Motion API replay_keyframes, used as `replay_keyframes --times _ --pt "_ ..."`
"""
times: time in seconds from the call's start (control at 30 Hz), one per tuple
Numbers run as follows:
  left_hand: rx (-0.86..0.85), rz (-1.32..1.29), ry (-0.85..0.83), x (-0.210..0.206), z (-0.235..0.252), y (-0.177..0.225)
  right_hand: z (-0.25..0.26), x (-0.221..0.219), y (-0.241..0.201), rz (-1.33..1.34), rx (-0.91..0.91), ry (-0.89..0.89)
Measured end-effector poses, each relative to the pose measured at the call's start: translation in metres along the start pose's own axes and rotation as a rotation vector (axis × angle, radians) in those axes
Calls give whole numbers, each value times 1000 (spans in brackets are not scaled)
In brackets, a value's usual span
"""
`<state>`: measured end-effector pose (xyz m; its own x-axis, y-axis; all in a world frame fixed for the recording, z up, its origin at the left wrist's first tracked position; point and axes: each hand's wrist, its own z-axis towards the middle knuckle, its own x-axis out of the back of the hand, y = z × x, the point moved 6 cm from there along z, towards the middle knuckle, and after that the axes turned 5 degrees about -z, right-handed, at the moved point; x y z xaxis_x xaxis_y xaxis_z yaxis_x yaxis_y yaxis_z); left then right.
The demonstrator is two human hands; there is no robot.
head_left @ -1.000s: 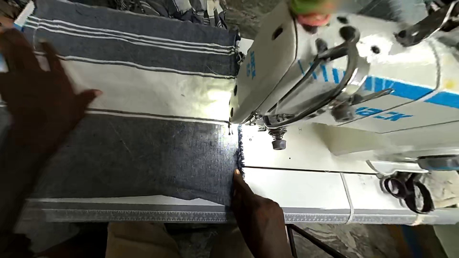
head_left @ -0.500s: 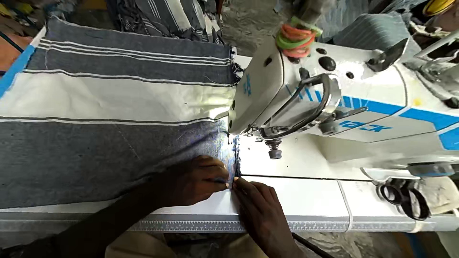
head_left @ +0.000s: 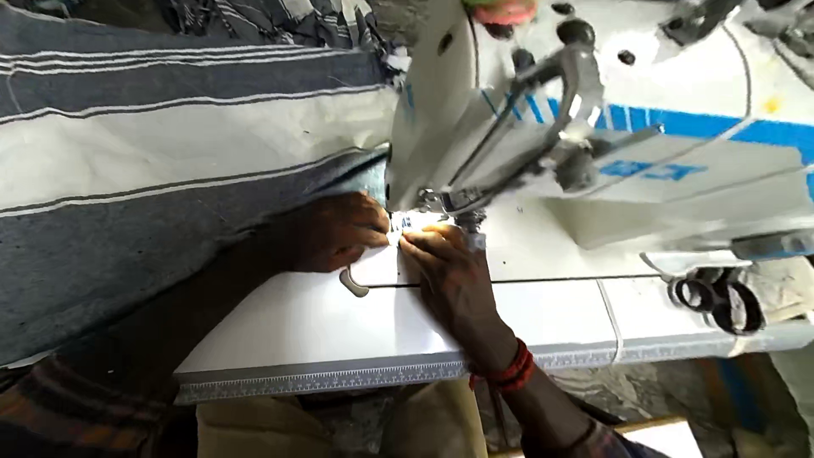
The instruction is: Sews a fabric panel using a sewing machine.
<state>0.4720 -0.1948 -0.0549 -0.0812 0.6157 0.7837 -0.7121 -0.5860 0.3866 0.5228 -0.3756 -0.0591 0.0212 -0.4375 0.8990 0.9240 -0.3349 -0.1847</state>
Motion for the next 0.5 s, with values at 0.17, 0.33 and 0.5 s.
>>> replay_keyframes --times 0.17,0.33,0.5 --pt "27 60 25 10 9 -11 -46 73 58 -87 -151 48" --pt "65 66 60 11 9 -16 -148 118 146 -401 -522 181" --pt "61 64 72 12 11 -16 -139 134 144 -363 -518 263"
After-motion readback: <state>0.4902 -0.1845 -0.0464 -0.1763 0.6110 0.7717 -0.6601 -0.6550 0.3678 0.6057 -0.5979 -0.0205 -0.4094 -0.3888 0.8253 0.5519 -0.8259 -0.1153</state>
